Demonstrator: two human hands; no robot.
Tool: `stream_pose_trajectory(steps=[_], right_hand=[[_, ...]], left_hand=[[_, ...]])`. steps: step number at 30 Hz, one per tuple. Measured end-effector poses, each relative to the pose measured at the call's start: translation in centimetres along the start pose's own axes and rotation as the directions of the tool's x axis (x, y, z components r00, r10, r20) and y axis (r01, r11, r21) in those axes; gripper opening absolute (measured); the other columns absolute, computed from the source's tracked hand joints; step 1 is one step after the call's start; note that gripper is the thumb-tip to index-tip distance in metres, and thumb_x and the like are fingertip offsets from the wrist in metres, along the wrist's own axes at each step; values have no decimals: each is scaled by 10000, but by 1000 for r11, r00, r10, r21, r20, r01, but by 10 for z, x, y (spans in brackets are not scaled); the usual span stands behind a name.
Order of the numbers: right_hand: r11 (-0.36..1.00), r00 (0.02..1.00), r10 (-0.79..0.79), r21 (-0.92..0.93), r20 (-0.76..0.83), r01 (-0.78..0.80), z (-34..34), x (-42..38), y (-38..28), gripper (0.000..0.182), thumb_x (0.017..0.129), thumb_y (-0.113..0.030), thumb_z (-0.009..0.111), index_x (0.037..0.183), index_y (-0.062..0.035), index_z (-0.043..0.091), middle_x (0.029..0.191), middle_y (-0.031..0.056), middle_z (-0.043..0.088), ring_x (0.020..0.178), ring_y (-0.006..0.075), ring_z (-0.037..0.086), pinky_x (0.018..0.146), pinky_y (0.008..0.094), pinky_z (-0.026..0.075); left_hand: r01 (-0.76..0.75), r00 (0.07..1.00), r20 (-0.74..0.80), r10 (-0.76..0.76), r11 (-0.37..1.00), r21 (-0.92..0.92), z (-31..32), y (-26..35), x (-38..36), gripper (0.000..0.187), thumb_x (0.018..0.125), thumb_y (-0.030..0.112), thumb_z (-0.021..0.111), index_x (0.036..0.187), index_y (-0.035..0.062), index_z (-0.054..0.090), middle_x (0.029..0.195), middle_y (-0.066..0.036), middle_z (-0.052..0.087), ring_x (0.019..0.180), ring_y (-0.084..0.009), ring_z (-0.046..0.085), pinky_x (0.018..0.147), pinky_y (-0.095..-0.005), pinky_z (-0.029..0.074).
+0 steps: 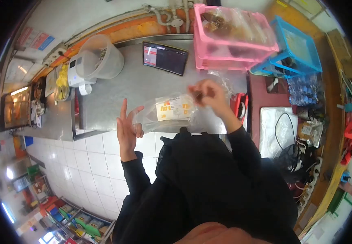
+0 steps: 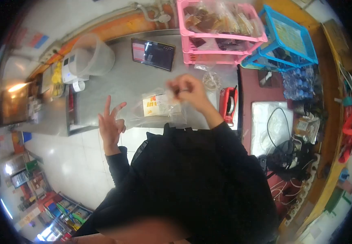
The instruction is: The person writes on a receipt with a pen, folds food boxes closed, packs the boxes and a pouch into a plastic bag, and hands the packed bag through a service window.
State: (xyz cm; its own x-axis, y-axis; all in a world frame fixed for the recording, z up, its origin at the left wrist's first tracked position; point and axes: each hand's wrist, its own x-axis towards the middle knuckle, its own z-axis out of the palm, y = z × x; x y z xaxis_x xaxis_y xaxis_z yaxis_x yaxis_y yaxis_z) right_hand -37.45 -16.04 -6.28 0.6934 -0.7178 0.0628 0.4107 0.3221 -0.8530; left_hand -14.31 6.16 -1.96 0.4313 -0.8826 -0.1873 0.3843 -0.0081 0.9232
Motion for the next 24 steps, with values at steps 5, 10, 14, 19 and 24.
stream_pose_trajectory(steps=[5,10,14,19,24], right_hand=[[809,727,137,-499,673,311,70,19,56,160,658,-27,616,816,-21,587,741,64,560,676,185,524,629,329,455],[388,524,621,-810,583,440,29,-7,139,393,688,-44,637,1079,-46,676,1064,164,679,968,281,645,821,394,498],[719,817,219,-654,533,233,-6,-37,6,362,783,-98,653,1142,-46,658,1148,159,664,1055,272,629,929,378,477],[435,869,-403,-895,-287,-94,-191,-81,-168,238,880,-227,671,1040,-53,697,1010,86,711,882,216,686,808,340,528],[28,355,-882,-787,-309,-617,-425,-213,-319,194,914,-192,570,1023,-85,689,884,174,701,823,352,686,734,435,530]], left_hand=[[36,995,99,-32,998,-46,0,7,0,1030,817,841,316,1559,190,25,1391,-289,450,436,-106,455,412,-221,384],[50,998,42,-41,974,-220,-5,0,6,976,837,827,290,1559,202,91,1417,-298,420,428,-113,444,407,-217,371],[36,997,-57,-49,978,-206,2,-2,16,933,859,805,295,1551,193,161,1421,-287,425,418,-119,431,395,-227,354],[8,889,-449,95,975,222,38,-17,51,880,880,775,336,1512,166,271,1358,-196,514,471,-94,347,450,-207,302],[67,831,-545,111,953,296,85,-26,76,881,868,763,407,1504,166,283,1340,-148,535,502,-88,312,489,-202,301]])
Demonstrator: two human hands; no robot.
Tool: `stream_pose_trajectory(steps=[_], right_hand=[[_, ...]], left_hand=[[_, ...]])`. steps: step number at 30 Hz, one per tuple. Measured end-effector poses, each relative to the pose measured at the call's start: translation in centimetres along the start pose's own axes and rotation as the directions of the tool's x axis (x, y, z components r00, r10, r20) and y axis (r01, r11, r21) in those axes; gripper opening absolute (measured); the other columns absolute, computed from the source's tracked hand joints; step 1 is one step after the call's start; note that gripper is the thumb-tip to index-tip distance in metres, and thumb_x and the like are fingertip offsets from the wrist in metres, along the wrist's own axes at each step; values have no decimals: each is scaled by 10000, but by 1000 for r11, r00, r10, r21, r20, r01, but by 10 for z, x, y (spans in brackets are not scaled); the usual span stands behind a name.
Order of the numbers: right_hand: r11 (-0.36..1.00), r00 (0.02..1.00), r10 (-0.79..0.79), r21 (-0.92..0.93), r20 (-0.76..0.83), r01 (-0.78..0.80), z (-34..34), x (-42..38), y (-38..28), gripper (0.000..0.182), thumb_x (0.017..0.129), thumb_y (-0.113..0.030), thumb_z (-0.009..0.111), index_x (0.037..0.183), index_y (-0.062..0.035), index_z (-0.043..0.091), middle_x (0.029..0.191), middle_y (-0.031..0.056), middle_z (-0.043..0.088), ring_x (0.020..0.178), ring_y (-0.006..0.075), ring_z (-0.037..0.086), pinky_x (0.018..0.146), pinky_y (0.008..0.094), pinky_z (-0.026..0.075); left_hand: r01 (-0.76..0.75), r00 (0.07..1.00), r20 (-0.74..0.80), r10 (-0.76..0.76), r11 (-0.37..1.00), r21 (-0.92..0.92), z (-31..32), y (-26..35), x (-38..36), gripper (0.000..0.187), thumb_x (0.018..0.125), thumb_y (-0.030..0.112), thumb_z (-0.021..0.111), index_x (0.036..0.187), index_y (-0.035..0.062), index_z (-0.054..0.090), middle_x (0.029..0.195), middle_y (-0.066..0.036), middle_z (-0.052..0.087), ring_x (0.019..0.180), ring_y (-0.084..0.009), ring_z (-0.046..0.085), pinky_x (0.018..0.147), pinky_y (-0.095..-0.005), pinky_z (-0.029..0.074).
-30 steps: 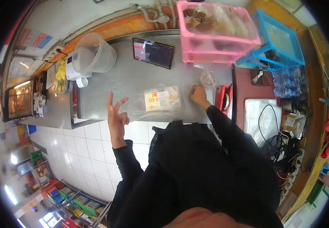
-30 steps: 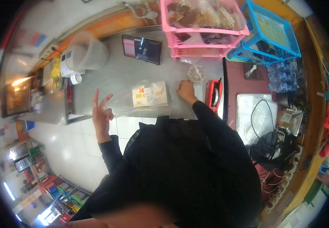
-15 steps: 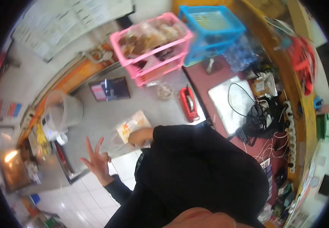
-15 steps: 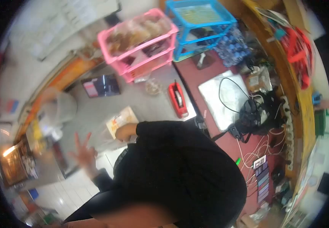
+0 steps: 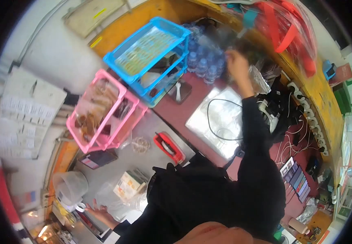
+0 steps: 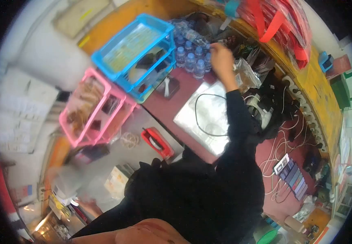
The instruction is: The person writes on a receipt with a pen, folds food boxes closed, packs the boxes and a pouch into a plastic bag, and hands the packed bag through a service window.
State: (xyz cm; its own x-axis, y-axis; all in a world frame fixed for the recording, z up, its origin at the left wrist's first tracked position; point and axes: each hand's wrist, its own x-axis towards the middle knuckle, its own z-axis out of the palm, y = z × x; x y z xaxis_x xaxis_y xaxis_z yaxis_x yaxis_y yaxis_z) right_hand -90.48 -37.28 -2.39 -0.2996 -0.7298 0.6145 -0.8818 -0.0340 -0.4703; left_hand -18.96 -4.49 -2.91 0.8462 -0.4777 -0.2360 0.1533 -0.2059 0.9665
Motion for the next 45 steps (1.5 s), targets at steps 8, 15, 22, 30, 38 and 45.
stream_pose_trajectory(steps=[8,15,22,30,38,45], right_hand=[[869,823,349,-483,448,-106,48,54,177,330,850,-277,647,1088,-48,660,1052,206,667,968,384,645,850,470,509],[938,904,131,-345,407,19,78,58,214,412,827,-363,695,1102,-57,674,1166,176,643,1125,333,600,936,445,484],[937,908,331,-204,258,-284,27,64,218,505,887,-444,593,1222,-68,626,1125,166,655,1078,319,621,898,423,489],[799,779,523,-516,345,-308,8,50,318,490,899,-428,583,1227,-65,604,1122,171,648,1069,328,616,898,427,481],[795,661,539,-574,522,-195,76,52,339,475,910,-411,573,1232,-62,583,1120,177,641,1061,338,611,897,431,474],[834,660,483,-532,576,-145,71,48,346,462,921,-396,563,1236,-59,564,1118,182,635,1053,346,606,897,434,467]], left_hand=[[63,998,-1,-63,989,133,14,-25,25,906,857,725,487,1519,165,221,1364,-128,479,557,-99,343,578,-231,357],[139,984,-125,-131,989,58,0,-29,53,762,909,631,483,1495,200,254,1262,-104,485,573,-115,325,583,-257,334],[156,983,-122,-139,978,142,16,-35,57,775,905,646,482,1499,206,248,1310,-133,463,562,-113,346,555,-244,350],[173,982,-105,-155,967,190,21,-40,47,790,901,663,481,1503,212,240,1365,-165,438,549,-111,371,523,-229,369],[182,978,-138,-153,957,225,1,-38,34,814,897,668,494,1517,221,214,1408,-192,414,519,-107,366,475,-200,360],[159,972,-200,-120,968,195,-1,-42,25,797,888,670,507,1510,252,238,1320,-171,463,580,-109,382,523,-210,369]])
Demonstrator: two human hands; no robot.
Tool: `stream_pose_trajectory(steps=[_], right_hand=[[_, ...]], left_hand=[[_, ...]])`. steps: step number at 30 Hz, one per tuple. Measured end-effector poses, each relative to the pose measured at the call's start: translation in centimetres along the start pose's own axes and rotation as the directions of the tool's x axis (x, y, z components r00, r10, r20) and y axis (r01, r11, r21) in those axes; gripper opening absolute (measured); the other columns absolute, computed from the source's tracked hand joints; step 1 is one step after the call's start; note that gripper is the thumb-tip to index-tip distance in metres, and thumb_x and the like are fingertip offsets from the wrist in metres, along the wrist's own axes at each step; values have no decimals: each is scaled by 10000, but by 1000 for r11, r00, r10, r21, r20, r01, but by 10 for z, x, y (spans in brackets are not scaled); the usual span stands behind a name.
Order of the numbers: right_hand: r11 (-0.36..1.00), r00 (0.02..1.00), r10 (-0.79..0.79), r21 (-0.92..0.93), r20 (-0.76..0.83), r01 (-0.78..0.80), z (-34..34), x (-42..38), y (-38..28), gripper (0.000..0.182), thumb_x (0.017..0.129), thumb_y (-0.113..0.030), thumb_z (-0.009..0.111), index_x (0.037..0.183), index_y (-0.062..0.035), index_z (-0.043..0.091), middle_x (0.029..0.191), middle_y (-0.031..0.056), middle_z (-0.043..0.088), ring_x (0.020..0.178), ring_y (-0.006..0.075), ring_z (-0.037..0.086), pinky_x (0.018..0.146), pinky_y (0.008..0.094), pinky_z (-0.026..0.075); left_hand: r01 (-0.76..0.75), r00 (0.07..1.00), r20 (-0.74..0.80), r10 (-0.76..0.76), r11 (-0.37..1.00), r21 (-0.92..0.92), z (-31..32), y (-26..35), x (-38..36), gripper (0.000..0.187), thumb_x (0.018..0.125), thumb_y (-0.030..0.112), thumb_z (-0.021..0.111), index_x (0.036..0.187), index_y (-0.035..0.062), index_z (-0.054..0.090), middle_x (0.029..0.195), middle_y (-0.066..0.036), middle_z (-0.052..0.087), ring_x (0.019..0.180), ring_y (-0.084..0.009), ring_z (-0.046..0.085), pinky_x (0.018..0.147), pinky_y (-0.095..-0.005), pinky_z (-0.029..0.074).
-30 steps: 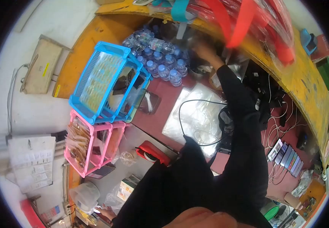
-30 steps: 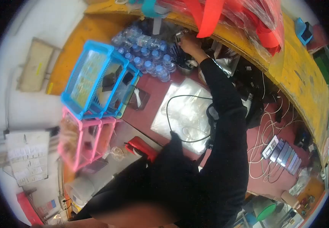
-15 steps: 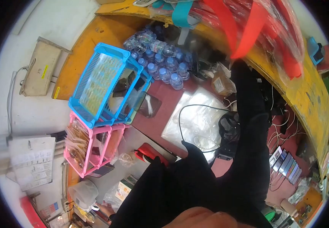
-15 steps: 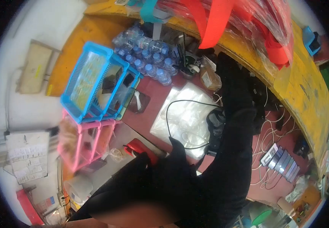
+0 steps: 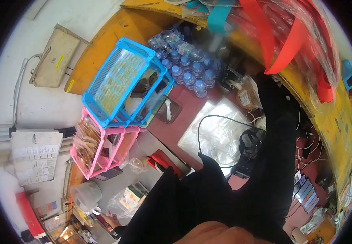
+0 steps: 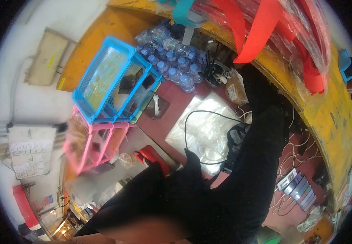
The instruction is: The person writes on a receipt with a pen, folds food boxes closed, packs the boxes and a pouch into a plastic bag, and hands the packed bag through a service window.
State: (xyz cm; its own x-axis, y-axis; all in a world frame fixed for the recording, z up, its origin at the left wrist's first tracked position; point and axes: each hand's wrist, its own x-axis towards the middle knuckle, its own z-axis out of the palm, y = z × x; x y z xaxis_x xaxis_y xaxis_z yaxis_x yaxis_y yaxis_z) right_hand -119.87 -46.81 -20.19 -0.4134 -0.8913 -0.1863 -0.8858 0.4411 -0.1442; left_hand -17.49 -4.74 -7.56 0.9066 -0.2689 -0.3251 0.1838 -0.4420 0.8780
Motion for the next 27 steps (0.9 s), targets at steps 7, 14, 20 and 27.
stream_pose_trajectory(steps=[7,14,20,27], right_hand=[[999,999,-46,15,29,46,6,-6,-5,449,931,-381,554,1240,-56,545,1115,188,629,1046,355,602,896,438,461],[981,952,-138,92,-273,169,-32,-15,4,436,941,-366,545,1245,-54,526,1113,193,624,1039,363,597,896,441,454],[905,649,-316,-15,-692,425,-93,-45,-16,426,950,-354,537,1248,-51,510,1111,197,618,1032,370,594,896,444,449],[731,727,-566,171,-387,660,-172,-217,-193,312,960,-210,525,1227,-64,460,1124,189,595,994,383,592,890,447,448]], left_hand=[[151,985,88,-147,988,-33,-25,-8,32,803,866,694,518,1501,276,261,1271,-149,480,652,-113,402,573,-217,380],[189,961,223,-162,977,-104,-43,-23,54,837,870,686,518,1526,266,212,1345,-148,454,631,-97,382,579,-208,377],[1,990,143,12,996,-86,-21,-15,31,849,890,668,498,1531,202,195,1363,-161,475,592,-98,353,544,-214,345],[-310,919,237,315,949,-60,-13,-11,12,738,928,581,486,1514,189,267,1415,-151,458,575,-87,339,536,-220,341]])
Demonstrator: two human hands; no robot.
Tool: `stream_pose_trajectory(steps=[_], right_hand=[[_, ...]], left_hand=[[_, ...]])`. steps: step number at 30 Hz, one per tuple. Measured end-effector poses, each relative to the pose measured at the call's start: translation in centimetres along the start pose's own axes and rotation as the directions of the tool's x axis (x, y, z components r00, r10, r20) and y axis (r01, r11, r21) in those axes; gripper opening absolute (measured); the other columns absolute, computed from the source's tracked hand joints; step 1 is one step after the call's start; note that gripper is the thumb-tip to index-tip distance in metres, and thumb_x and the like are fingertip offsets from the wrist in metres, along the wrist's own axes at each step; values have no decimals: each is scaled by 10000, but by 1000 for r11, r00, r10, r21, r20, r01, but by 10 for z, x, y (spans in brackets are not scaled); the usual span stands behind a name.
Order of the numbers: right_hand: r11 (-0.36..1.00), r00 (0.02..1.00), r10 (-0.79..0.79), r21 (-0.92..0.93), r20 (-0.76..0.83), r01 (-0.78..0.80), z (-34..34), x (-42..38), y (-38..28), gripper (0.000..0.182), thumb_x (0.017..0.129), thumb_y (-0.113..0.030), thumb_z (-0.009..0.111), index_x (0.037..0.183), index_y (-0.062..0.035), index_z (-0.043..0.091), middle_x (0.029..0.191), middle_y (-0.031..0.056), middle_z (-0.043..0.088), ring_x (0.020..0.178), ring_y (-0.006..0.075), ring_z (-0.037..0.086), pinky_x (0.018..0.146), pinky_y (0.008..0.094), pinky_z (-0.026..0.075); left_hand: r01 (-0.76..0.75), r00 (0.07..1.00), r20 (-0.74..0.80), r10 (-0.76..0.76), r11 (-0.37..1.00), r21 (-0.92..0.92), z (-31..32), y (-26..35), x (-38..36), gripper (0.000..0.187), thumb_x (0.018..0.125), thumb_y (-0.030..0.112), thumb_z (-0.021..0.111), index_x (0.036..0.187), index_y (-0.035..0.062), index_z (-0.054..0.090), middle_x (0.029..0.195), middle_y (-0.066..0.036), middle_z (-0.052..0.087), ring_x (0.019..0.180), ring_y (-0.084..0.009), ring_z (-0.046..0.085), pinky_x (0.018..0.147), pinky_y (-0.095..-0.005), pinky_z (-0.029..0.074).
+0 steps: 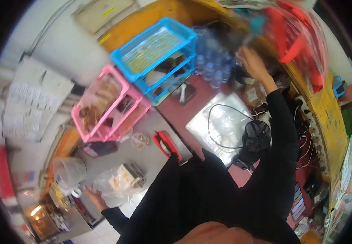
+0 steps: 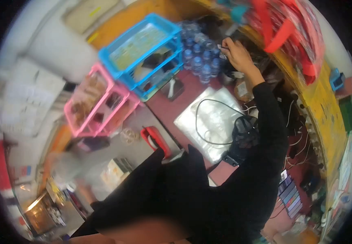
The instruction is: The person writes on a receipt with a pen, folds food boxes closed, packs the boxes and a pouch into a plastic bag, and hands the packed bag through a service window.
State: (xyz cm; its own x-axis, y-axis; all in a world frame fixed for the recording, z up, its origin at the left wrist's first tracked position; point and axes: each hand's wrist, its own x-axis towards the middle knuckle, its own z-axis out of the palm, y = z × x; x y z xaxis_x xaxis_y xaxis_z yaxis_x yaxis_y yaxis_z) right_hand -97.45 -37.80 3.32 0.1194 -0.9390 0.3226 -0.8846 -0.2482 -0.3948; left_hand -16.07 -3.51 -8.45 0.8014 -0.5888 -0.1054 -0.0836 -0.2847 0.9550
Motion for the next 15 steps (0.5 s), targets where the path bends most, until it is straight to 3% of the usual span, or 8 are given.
stream_pose_trajectory(steps=[2,4,6,8,9,11,13,15], right_hand=[[994,995,-81,-64,59,84,3,-2,-81,299,955,-168,531,1228,-70,458,1118,188,588,978,383,592,887,440,449],[915,924,-310,193,-224,354,18,-9,-169,318,942,-88,539,1247,-70,454,1120,153,586,905,307,595,852,388,466],[834,988,-148,531,-51,152,24,-27,-272,332,952,-66,535,1273,-33,455,1140,132,577,886,195,579,836,329,469],[532,942,-275,786,-191,315,58,-46,-362,346,996,-127,500,1305,17,447,1124,113,581,910,151,566,827,320,478],[373,864,-389,803,-319,464,78,-55,-404,375,1022,-209,473,1302,38,452,1082,151,621,916,184,608,841,349,496],[130,848,-314,865,-427,484,126,-92,-505,404,1004,-322,488,1195,34,520,1025,212,670,933,278,666,894,389,500],[-131,866,-375,943,-331,305,180,-137,-587,256,980,-185,477,1137,14,511,1002,200,660,919,259,656,870,360,497],[-246,872,-472,969,-127,8,239,-187,-642,136,955,-49,465,1078,-6,502,978,188,650,906,241,647,846,330,495]], left_hand=[[-170,985,36,169,984,45,-13,-5,-3,689,946,541,473,1508,191,282,1414,-150,464,583,-80,375,547,-211,379],[-184,979,82,185,983,-22,-25,7,-11,652,971,529,430,1508,193,275,1403,-147,479,586,-64,391,559,-202,406],[-91,975,190,119,985,-146,-38,21,-17,616,995,517,388,1507,194,269,1391,-145,495,588,-49,406,570,-194,433],[50,933,358,31,975,-215,-50,37,-20,712,984,626,285,1526,165,243,1420,-174,471,576,-67,454,569,-216,460],[52,912,407,51,970,-238,-56,40,-23,763,964,668,258,1532,159,229,1420,-183,469,579,-87,491,581,-235,480],[71,849,518,103,950,-305,-65,43,-29,870,913,749,223,1544,153,182,1422,-205,456,585,-134,553,608,-273,515],[102,817,563,123,931,-351,-75,43,-34,926,882,789,215,1551,152,149,1424,-217,446,588,-161,578,622,-291,530],[201,783,604,152,857,-475,-78,42,-40,1021,815,858,186,1559,168,69,1450,-235,397,581,-188,578,634,-300,534]])
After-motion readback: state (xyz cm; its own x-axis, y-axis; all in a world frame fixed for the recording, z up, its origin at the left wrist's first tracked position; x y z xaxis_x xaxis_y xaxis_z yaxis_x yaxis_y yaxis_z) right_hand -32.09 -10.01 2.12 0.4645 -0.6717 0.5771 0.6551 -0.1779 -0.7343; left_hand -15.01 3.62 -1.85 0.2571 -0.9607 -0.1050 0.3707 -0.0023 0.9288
